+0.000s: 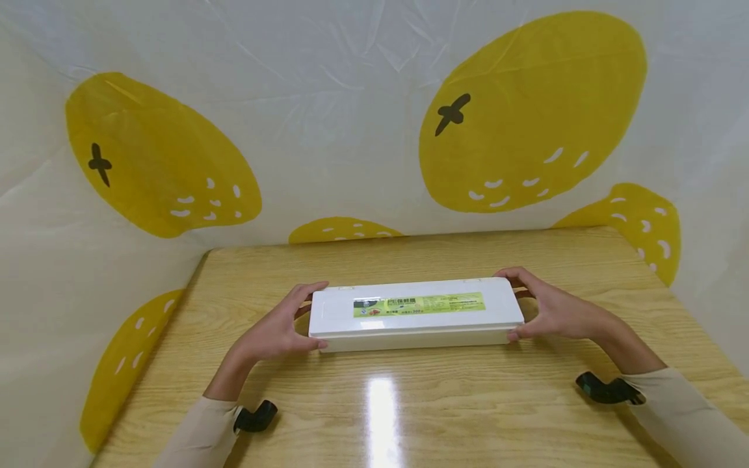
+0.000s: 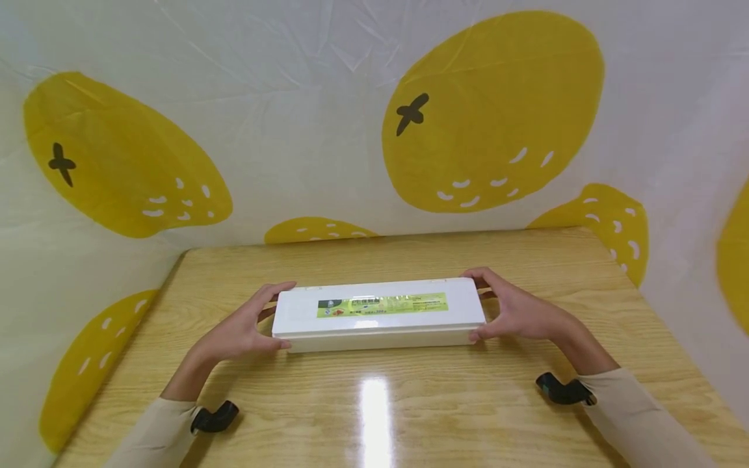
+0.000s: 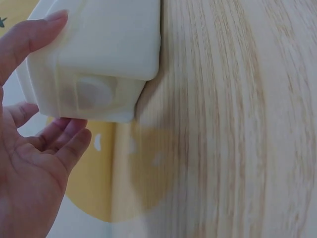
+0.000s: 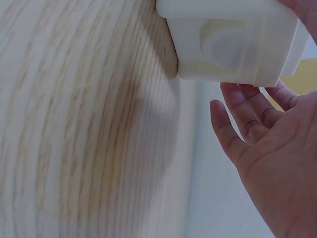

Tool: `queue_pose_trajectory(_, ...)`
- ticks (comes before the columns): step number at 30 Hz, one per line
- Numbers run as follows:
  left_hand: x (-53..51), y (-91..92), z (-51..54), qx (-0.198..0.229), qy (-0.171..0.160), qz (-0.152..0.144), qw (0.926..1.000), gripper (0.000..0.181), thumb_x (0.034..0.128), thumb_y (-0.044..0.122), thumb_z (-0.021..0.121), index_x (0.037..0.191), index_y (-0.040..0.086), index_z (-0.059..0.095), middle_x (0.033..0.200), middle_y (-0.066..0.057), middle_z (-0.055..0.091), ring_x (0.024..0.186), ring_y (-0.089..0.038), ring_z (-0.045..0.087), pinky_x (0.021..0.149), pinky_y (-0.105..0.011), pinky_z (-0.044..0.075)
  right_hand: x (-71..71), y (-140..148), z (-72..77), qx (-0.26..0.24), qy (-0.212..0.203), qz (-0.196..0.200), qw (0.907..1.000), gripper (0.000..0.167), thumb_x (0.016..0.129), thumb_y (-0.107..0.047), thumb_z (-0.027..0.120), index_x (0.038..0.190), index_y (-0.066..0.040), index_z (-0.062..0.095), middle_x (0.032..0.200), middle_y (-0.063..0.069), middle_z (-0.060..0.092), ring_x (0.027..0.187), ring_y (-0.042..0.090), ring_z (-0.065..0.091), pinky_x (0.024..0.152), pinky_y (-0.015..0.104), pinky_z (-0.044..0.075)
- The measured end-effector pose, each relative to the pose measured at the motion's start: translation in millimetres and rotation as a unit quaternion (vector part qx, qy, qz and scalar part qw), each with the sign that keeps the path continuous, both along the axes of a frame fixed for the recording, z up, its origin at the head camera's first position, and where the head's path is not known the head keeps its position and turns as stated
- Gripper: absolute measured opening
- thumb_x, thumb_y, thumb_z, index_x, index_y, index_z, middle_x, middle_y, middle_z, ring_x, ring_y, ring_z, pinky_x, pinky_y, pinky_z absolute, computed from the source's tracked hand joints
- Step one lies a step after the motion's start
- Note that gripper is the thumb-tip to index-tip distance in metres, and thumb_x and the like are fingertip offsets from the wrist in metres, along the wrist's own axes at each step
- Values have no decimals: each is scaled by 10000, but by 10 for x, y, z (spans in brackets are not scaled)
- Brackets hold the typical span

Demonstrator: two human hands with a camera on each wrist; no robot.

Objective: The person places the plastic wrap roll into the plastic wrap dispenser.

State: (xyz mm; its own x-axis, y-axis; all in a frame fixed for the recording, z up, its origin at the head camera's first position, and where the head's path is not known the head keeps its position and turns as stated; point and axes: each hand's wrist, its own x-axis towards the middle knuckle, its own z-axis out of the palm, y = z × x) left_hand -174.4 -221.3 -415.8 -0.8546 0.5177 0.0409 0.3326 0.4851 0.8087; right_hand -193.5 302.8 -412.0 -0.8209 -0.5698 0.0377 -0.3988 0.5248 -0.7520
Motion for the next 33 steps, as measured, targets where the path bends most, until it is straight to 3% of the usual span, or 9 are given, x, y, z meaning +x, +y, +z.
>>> queue_pose_trajectory(9, -26, -14, -10, -62, 155, 67, 9998, 1023, 745, 360, 922, 1572, 221, 337, 1563, -37, 375, 1480, -290, 338, 1204, -530, 271, 8, -25, 16, 39, 59, -31, 10000, 978, 739, -233, 928, 1493, -64, 328, 1411, 86, 454, 1251, 316, 461, 966, 553, 447)
queue_pose_trajectory(23, -50, -38, 41, -286, 116, 144, 9994, 1003, 724, 411, 925, 1555, 294, 375, 1582, -23, 383, 1472, -334, 349, 1178, -587, 293, 6, 3, -2, 53, 44, -47, 10000, 952, 752, -232, 920, 1498, -112, 341, 1406, 45, 452, 1231, 130, 461, 969, 463, 473)
queue_pose_trajectory(29, -41, -43, 59, -439, 141, 181, 9988, 1016, 708, 430, 930, 1554, 312, 379, 1592, -13, 383, 1470, -342, 352, 1164, -602, 305, 18, -8, 5, -2, -6, -49, 10000, 964, 748, -218, 921, 1500, -75, 335, 1405, 68, 455, 1246, 258, 460, 971, 497, 462)
queue_pose_trajectory(33, -34, -31, 64, -306, 39, 124, 9994, 1015, 705, 392, 939, 1549, 273, 387, 1584, -31, 384, 1482, -348, 333, 1185, -587, 279, 28, -7, 7, 1, -10, -71, 10000, 971, 749, -218, 920, 1505, -64, 330, 1414, 67, 449, 1249, 282, 460, 973, 515, 456)
